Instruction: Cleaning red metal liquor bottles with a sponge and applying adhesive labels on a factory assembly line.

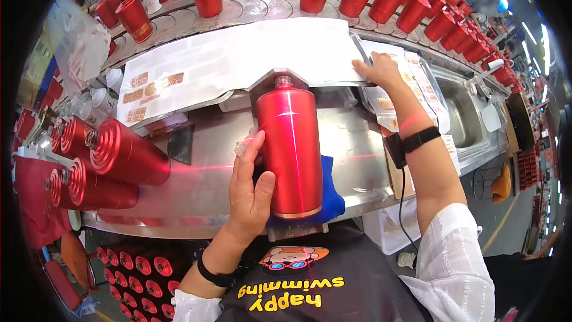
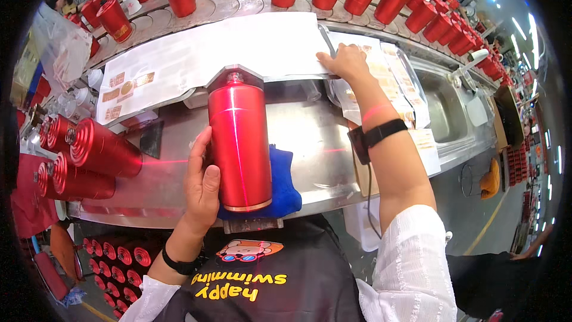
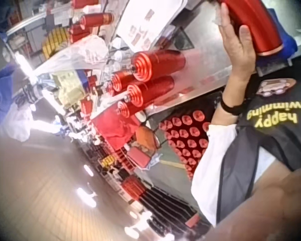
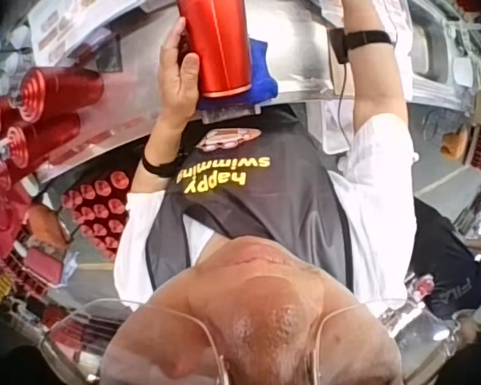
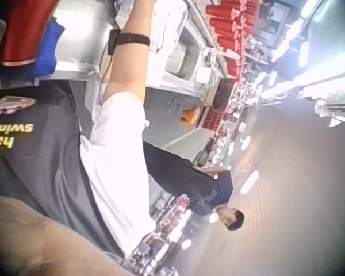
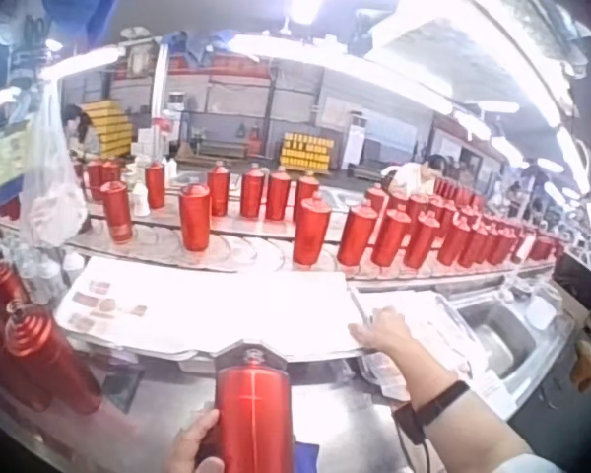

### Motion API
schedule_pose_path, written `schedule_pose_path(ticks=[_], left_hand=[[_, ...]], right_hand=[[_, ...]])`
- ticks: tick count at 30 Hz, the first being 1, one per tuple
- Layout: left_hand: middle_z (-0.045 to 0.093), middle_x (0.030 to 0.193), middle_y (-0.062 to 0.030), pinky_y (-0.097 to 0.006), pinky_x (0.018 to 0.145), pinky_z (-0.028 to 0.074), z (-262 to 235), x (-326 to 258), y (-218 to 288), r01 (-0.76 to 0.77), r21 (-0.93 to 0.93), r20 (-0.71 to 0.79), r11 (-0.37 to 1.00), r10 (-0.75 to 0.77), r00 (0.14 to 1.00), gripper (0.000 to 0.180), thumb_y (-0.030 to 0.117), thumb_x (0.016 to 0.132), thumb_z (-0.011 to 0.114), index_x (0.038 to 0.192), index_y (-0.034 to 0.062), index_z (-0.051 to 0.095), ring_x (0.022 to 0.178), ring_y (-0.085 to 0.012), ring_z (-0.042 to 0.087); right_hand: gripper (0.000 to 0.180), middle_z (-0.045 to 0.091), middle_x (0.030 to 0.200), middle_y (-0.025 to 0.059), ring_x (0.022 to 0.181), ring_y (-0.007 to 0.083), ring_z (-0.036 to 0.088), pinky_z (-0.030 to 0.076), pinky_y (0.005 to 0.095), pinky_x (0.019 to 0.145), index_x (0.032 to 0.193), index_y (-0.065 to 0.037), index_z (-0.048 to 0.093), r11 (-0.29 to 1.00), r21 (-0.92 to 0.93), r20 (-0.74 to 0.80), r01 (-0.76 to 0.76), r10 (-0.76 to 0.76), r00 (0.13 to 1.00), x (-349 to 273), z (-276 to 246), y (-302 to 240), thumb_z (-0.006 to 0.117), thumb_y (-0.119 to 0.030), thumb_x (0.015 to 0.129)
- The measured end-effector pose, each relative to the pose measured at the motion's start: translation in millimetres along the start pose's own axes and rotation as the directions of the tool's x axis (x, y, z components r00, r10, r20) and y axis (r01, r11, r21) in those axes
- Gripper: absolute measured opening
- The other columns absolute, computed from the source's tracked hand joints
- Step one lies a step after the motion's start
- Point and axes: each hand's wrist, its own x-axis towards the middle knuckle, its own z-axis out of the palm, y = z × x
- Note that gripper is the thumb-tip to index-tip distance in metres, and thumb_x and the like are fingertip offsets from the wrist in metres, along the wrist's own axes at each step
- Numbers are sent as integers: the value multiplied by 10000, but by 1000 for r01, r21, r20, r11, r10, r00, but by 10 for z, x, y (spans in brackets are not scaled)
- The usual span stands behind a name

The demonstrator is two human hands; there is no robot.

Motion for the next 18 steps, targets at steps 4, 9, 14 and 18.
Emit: schedule_pose_path(ticks=[4,9,14,18], left_hand=[[453,1367,-213,-376,1050,330,-4,12,32,-18,35,15,999,17,1000,545,345,987,465,1386,-22,402,1270,-322,437],[458,1358,-213,-373,1039,340,35,-42,-66,-8,-26,-8,1000,8,1000,549,344,986,465,1385,-28,400,1252,-319,451],[462,1352,-208,-366,1023,355,27,-45,-90,-26,-6,-7,1000,26,1000,556,344,987,464,1385,-38,395,1237,-306,460],[465,1351,-196,-362,1019,359,34,-51,-95,-5,-47,-16,999,5,1000,556,338,990,458,1387,-45,390,1227,-287,465]], right_hand=[[597,679,775,208,644,333,643,513,402,686,838,30,691,968,207,123,-146,122,985,118,103,151,657,-558,743],[442,661,845,213,869,343,630,507,424,765,781,11,686,999,-48,-147,11,-18,989,35,147,132,626,-425,821],[267,609,1026,132,1076,339,536,457,505,875,914,-56,696,994,-105,-232,11,-35,972,-129,2,-58,609,-304,867],[262,598,1076,148,1092,361,522,454,485,906,942,-52,694,994,-82,-186,76,-90,978,-111,-142,-45,618,-284,847]])
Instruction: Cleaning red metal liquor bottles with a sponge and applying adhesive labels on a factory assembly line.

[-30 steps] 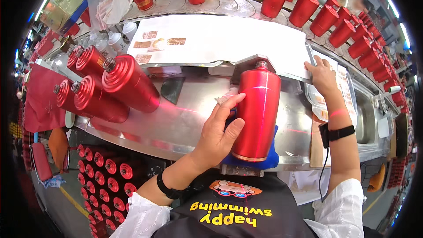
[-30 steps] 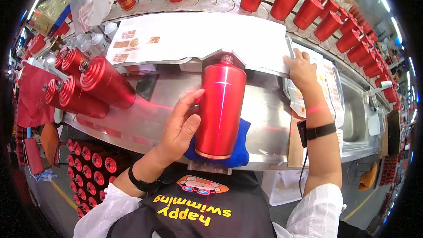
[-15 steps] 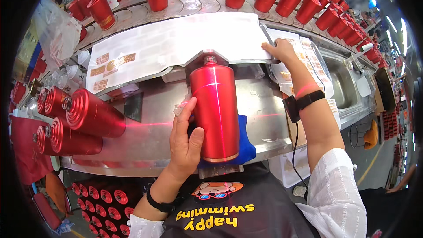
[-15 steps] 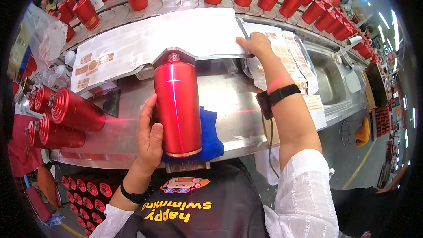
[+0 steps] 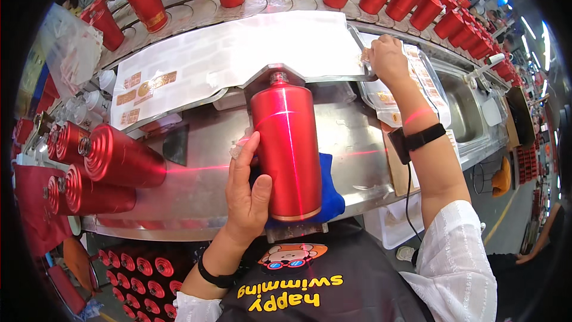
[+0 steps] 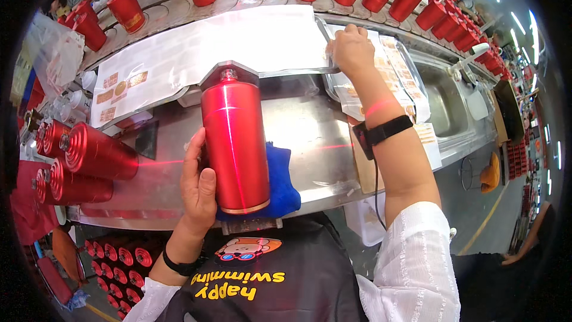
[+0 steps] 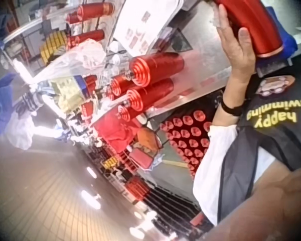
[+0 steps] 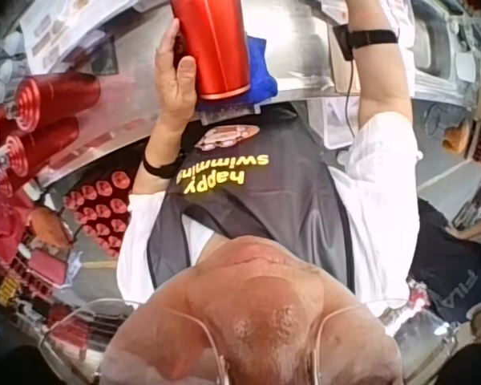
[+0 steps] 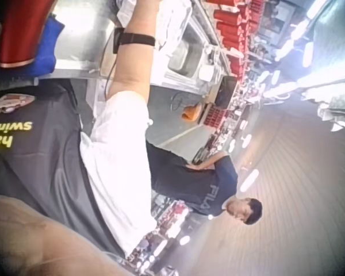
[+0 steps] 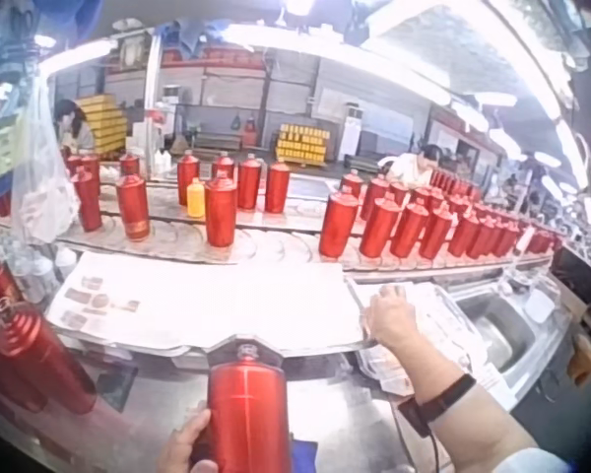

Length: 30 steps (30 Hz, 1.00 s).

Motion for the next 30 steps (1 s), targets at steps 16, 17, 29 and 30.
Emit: schedule_pose_path(ticks=[16,17,29,30], left_hand=[[372,1434,-243,-397,1106,270,7,-58,14,63,-76,35,995,-61,998,752,487,959,467,1426,-74,288,1357,-331,343],[372,1434,-243,-397,1106,270,2,-52,47,65,-65,23,996,-63,998,752,487,959,467,1426,-74,288,1357,-331,343],[316,1446,-303,-571,1104,180,-64,-247,240,-226,580,267,783,80,960,1053,442,760,737,1465,-75,150,1328,-450,341],[316,1446,-303,-571,1104,180,-52,-249,248,-232,582,269,780,85,959,1053,442,760,737,1465,-75,150,1328,-450,341]], right_hand=[[158,619,1009,211,926,379,587,470,466,851,868,-31,682,996,-86,122,18,-8,993,-31,604,1022,571,-127,809],[123,623,956,206,900,381,584,465,462,817,830,-25,662,982,-73,40,173,-171,985,-2,497,1167,578,-109,803],[100,578,1144,110,980,213,556,421,315,864,824,-11,547,565,765,-39,308,-436,899,-851,-1547,-563,626,-65,851],[76,580,1122,107,940,206,568,439,303,796,841,-13,562,519,784,-68,340,-472,879,-905,-1579,-653,624,-55,850]])
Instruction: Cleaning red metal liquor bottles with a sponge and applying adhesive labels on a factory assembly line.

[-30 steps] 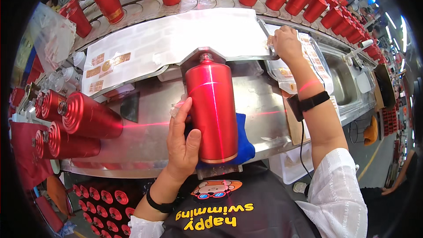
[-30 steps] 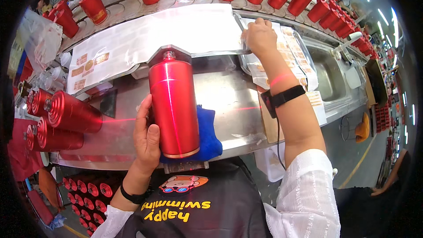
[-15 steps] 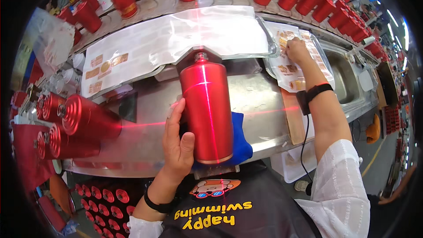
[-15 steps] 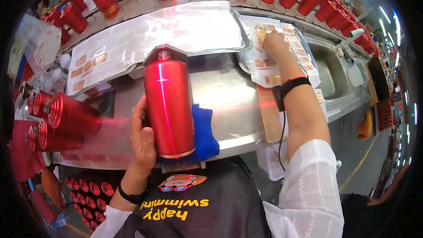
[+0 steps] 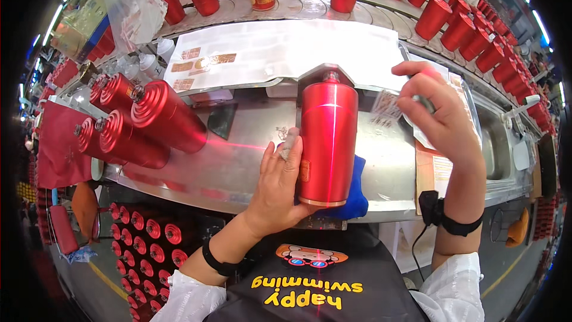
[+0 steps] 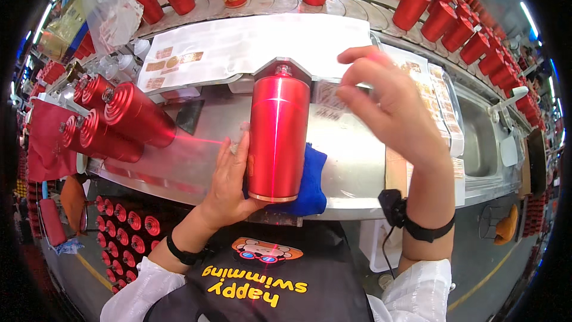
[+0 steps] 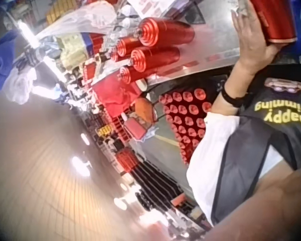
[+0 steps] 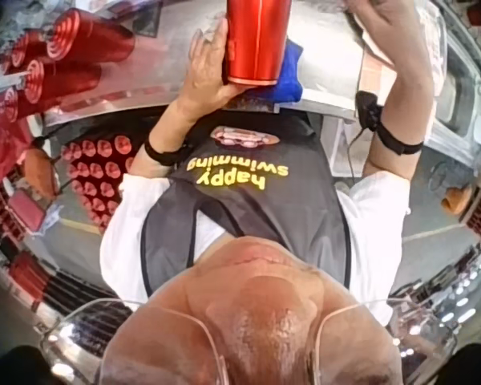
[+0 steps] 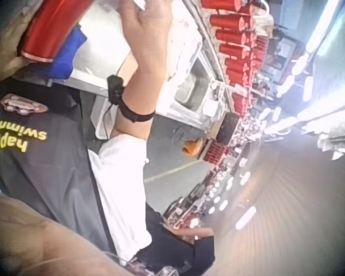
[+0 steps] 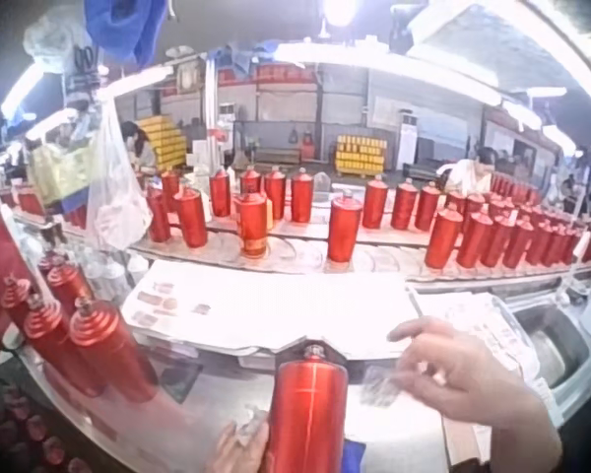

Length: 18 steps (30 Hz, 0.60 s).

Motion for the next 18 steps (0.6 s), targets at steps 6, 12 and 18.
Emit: schedule_pose_path(ticks=[6,12,18], left_hand=[[284,1467,-301,-514,1119,197,36,69,-62,-26,-251,-10,968,25,1000,1055,427,773,728,1477,-65,114,1345,-440,320],[301,1452,-301,-417,1094,284,-18,303,-197,215,-760,34,613,-293,956,998,366,825,698,1471,-81,83,1356,-354,335],[408,1360,-297,-389,1015,401,15,783,-54,304,-626,26,718,-370,929,908,314,850,674,1442,-108,130,1225,-331,490]], right_hand=[[93,574,1071,145,953,310,573,468,366,820,830,-8,576,989,79,13,121,-122,992,64,475,36,654,-57,822],[116,563,1076,174,997,339,560,458,384,853,819,-9,571,984,171,-50,55,-47,998,69,700,42,672,-64,804],[139,563,1073,180,1000,339,565,458,391,854,829,-15,576,988,155,-172,26,1,985,37,818,78,691,-75,779]])
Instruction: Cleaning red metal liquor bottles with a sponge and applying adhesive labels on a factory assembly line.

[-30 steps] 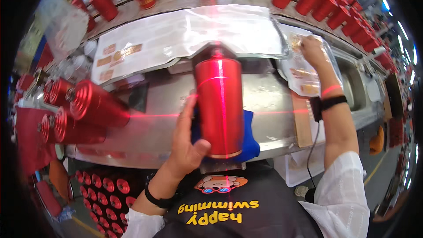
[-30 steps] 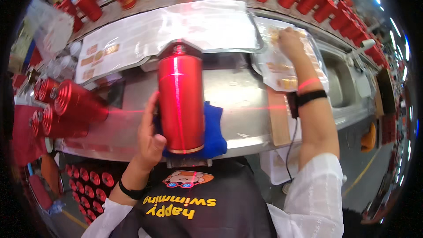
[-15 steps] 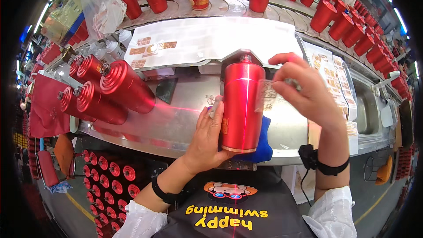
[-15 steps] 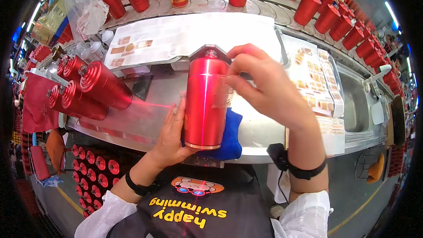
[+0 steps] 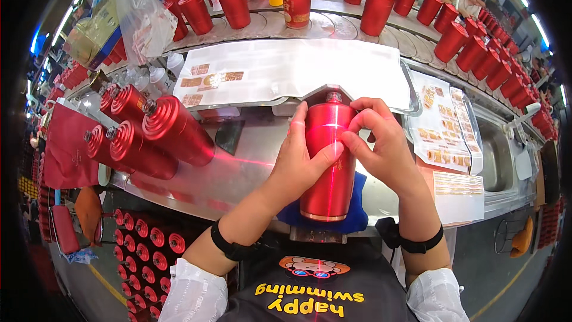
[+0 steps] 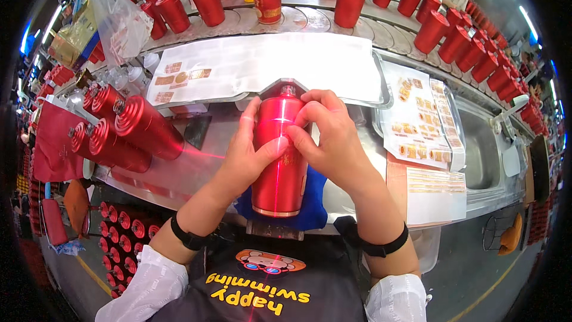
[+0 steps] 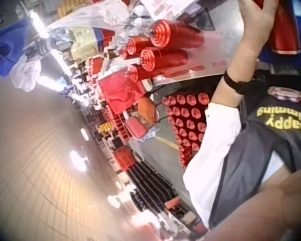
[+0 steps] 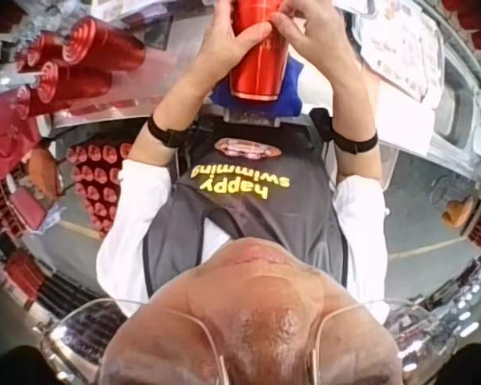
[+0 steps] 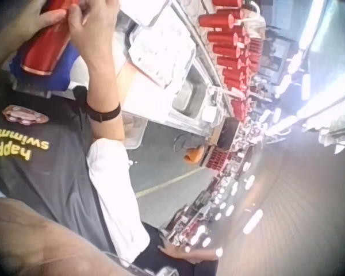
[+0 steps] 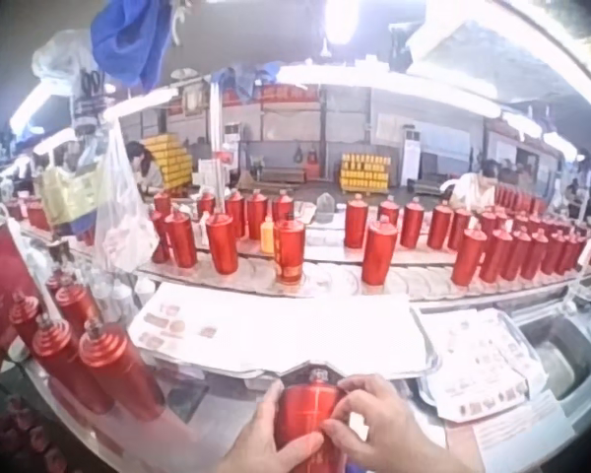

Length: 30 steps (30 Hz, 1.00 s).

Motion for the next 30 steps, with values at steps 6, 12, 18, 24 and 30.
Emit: schedule_pose_path(ticks=[6,12,18,24,30], left_hand=[[461,1318,-252,-354,991,422,-19,11,-76,63,-283,14,957,-61,998,853,305,880,654,1443,-94,152,1196,-260,504],[483,1296,-225,-336,973,429,-39,121,-123,72,-325,-17,943,-82,997,819,318,898,636,1439,-89,175,1162,-237,518],[457,1321,-225,-340,982,424,-36,125,-134,67,-365,-8,928,-76,997,830,332,895,640,1441,-84,173,1182,-245,504],[432,1346,-234,-351,998,415,-26,94,-183,35,-327,-5,944,-39,999,838,324,892,650,1444,-79,165,1210,-256,485],[445,1335,-233,-346,995,414,-3,94,-173,27,-326,-16,945,-34,999,833,328,891,652,1441,-80,178,1207,-250,487]], right_hand=[[141,564,1106,146,891,213,593,486,294,661,856,-34,582,981,146,-99,-130,146,984,-28,126,84,690,-116,816],[160,563,1126,132,830,161,578,450,250,588,866,-49,581,985,146,-163,-88,112,980,-11,230,120,702,-144,823],[204,559,1141,131,853,157,554,432,245,617,870,-49,565,988,140,-160,-72,94,983,-16,269,266,727,-154,806],[209,557,1150,147,891,174,545,437,259,660,865,-51,559,953,261,-149,-152,196,969,-52,289,178,728,-160,806],[197,558,1135,173,1044,249,544,429,327,865,867,-38,561,972,215,-161,-97,134,978,-67,279,228,702,-174,841]])
